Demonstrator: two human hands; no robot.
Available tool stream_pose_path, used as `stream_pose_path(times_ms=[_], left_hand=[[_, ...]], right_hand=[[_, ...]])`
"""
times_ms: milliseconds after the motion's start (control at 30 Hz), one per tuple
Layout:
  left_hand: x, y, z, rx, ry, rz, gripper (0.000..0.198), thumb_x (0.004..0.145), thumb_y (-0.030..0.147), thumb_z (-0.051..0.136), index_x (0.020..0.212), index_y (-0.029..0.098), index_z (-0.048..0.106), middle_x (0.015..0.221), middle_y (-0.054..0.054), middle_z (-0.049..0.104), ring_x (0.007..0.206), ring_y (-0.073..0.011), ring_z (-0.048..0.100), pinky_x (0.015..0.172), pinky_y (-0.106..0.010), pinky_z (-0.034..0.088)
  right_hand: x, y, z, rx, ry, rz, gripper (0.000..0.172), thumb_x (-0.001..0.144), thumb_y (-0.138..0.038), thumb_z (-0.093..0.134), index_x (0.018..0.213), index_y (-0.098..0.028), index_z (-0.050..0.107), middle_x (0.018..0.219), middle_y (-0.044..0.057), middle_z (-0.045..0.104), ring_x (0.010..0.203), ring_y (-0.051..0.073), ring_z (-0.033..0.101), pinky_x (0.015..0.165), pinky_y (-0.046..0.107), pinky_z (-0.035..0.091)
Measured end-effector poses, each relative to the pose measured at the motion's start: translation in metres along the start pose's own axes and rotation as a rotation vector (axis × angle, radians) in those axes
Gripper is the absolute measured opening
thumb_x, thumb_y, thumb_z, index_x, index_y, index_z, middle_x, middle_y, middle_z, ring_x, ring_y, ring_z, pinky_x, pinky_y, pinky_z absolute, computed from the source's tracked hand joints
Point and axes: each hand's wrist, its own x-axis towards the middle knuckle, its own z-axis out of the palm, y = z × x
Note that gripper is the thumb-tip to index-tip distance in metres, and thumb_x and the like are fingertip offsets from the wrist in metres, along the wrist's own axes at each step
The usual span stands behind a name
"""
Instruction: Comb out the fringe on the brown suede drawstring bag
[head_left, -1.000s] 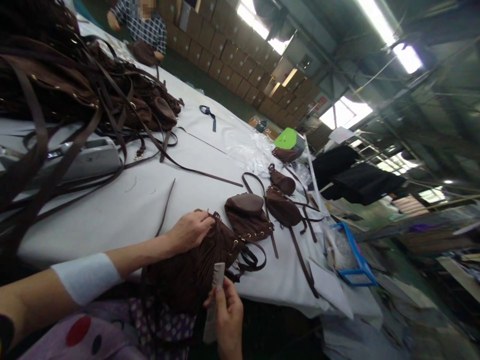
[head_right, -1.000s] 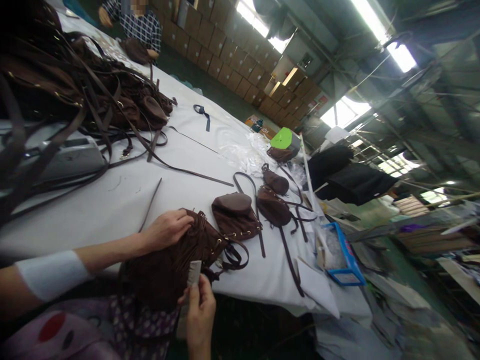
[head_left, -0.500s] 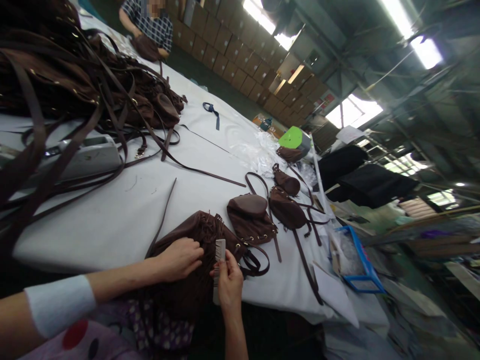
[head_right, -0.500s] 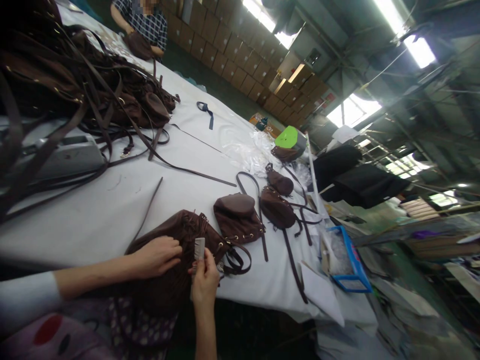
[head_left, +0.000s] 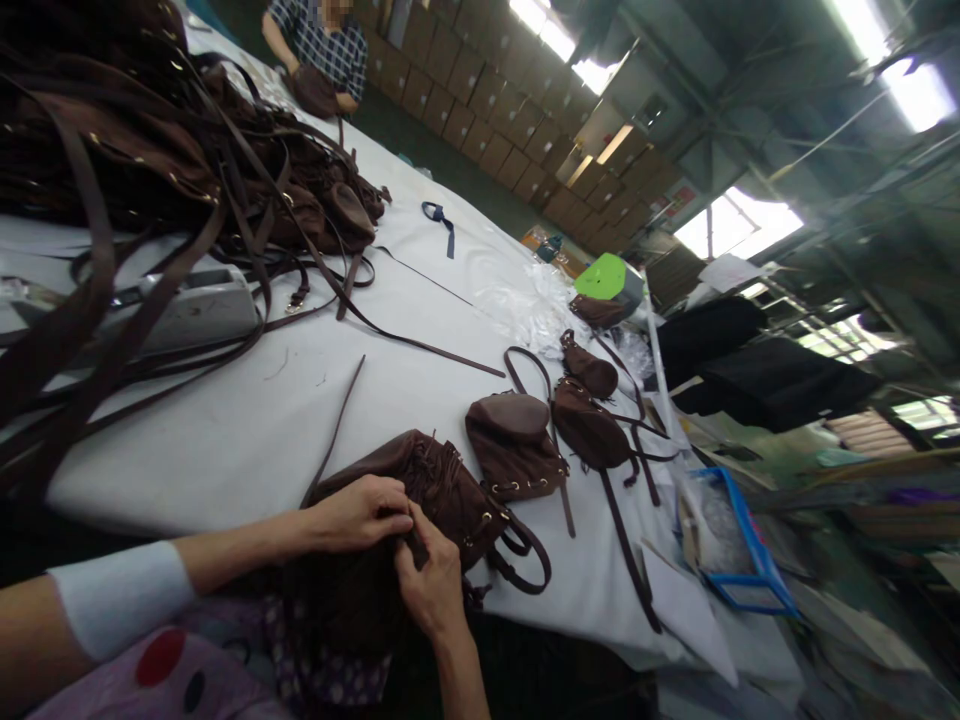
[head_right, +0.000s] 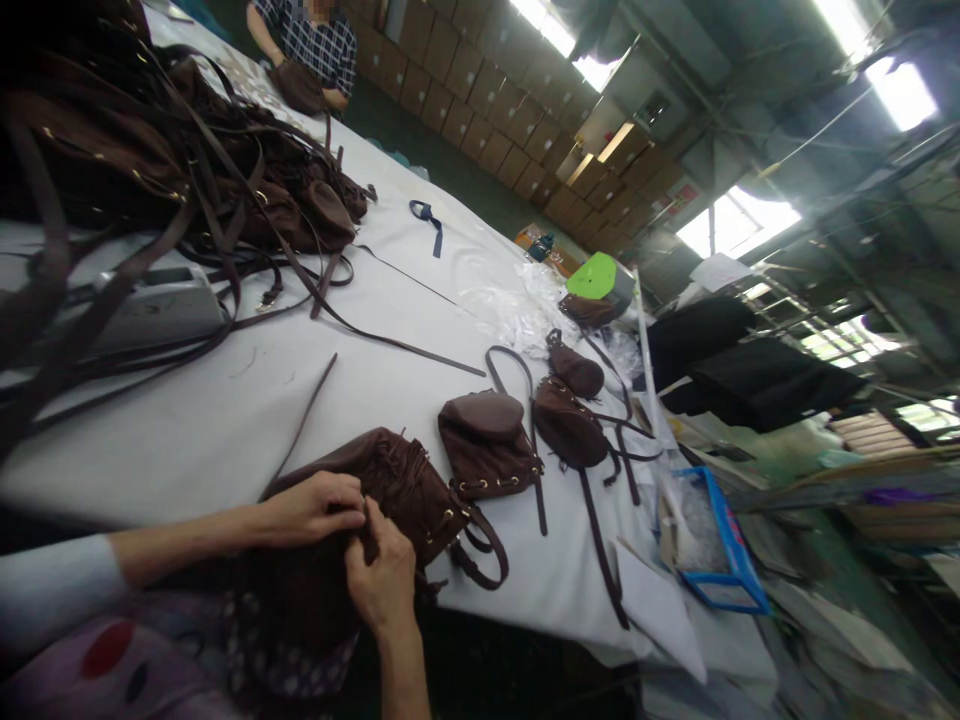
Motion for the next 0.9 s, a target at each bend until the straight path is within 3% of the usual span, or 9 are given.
stream_pose_path(times_ms=[100,233,333,433,600,667,733,833,900], left_hand=[[0.013,0.015,-0.012,-0.015,0.101,-0.034,0.031,0.096,0.030,0.039,0.077,0.016,0.059,0.072,0.000,0.058,0.067,-0.0123,0.053,0.062,-0.023,0.041],[0.033,0.013,-0.024,0.452,-0.064,0.170,0.007,0.084,0.020,0.054,0.084,0.020,0.060,0.093,-0.003,0.064,0.098,-0.0222,0.053,0.091,-0.037,0.036],[0.040,-0.009,-0.021,0.673,-0.124,0.083,0.020,0.075,0.013,0.058,0.093,0.022,0.060,0.104,-0.005,0.064,0.106,-0.0268,0.050,0.088,-0.041,0.036],[0.041,-0.027,-0.010,0.703,-0.080,-0.010,0.023,0.079,0.011,0.051,0.100,0.021,0.058,0.109,-0.009,0.062,0.106,-0.0271,0.050,0.081,-0.040,0.038],[0.040,-0.029,0.004,0.727,-0.037,-0.102,0.022,0.081,0.011,0.049,0.100,0.018,0.058,0.110,-0.012,0.061,0.107,-0.0287,0.049,0.084,-0.043,0.037],[0.040,-0.026,0.004,0.731,-0.021,-0.137,0.025,0.079,0.009,0.049,0.101,0.018,0.058,0.111,-0.012,0.061,0.109,-0.0286,0.048,0.085,-0.043,0.038],[0.041,-0.022,0.000,0.732,-0.005,-0.172,0.025,0.078,0.008,0.049,0.099,0.017,0.059,0.111,-0.011,0.062,0.108,-0.0276,0.049,0.086,-0.042,0.038],[0.047,-0.009,-0.007,0.735,0.038,-0.238,0.021,0.084,0.012,0.045,0.094,0.017,0.063,0.102,-0.010,0.066,0.101,-0.0265,0.053,0.086,-0.044,0.037],[0.055,0.003,-0.007,0.744,0.081,-0.280,0.027,0.092,0.026,0.039,0.093,0.016,0.065,0.098,-0.012,0.066,0.098,-0.0285,0.054,0.085,-0.045,0.036]], right_hand=[[-0.001,0.000,0.001,0.047,0.005,0.063,0.036,0.089,-0.026,0.053,0.123,-0.024,0.062,0.106,0.006,0.071,0.096,0.023,0.066,0.084,0.032,0.051],[-0.002,-0.004,0.000,0.056,0.000,0.070,0.033,0.087,-0.027,0.057,0.119,-0.023,0.065,0.106,0.005,0.071,0.095,0.024,0.067,0.082,0.032,0.051],[-0.007,-0.018,-0.006,0.151,-0.073,0.080,0.030,0.087,-0.028,0.058,0.115,-0.025,0.067,0.104,0.002,0.072,0.094,0.023,0.067,0.083,0.028,0.050],[-0.019,-0.042,-0.012,0.233,-0.175,0.112,0.026,0.088,-0.030,0.056,0.110,-0.026,0.069,0.092,-0.002,0.072,0.083,0.020,0.066,0.074,0.024,0.049],[-0.043,-0.087,-0.009,0.429,-0.484,0.065,0.022,0.087,-0.036,0.059,0.094,-0.023,0.074,0.074,-0.004,0.065,0.068,0.016,0.059,0.064,0.022,0.045],[-0.049,-0.092,-0.005,0.480,-0.517,0.053,0.022,0.085,-0.039,0.062,0.093,-0.023,0.075,0.072,-0.004,0.064,0.064,0.015,0.057,0.063,0.022,0.045],[-0.052,-0.081,-0.002,0.499,-0.379,0.143,0.026,0.086,-0.042,0.060,0.097,-0.022,0.073,0.072,-0.003,0.064,0.061,0.014,0.056,0.060,0.022,0.046],[-0.052,-0.044,0.002,0.587,0.041,0.388,0.044,0.087,-0.051,0.056,0.113,-0.017,0.064,0.069,-0.001,0.062,0.056,0.013,0.054,0.052,0.022,0.046],[-0.050,-0.016,0.006,0.673,0.282,0.501,0.058,0.080,-0.057,0.061,0.119,-0.014,0.058,0.067,-0.001,0.060,0.054,0.013,0.055,0.050,0.022,0.046]])
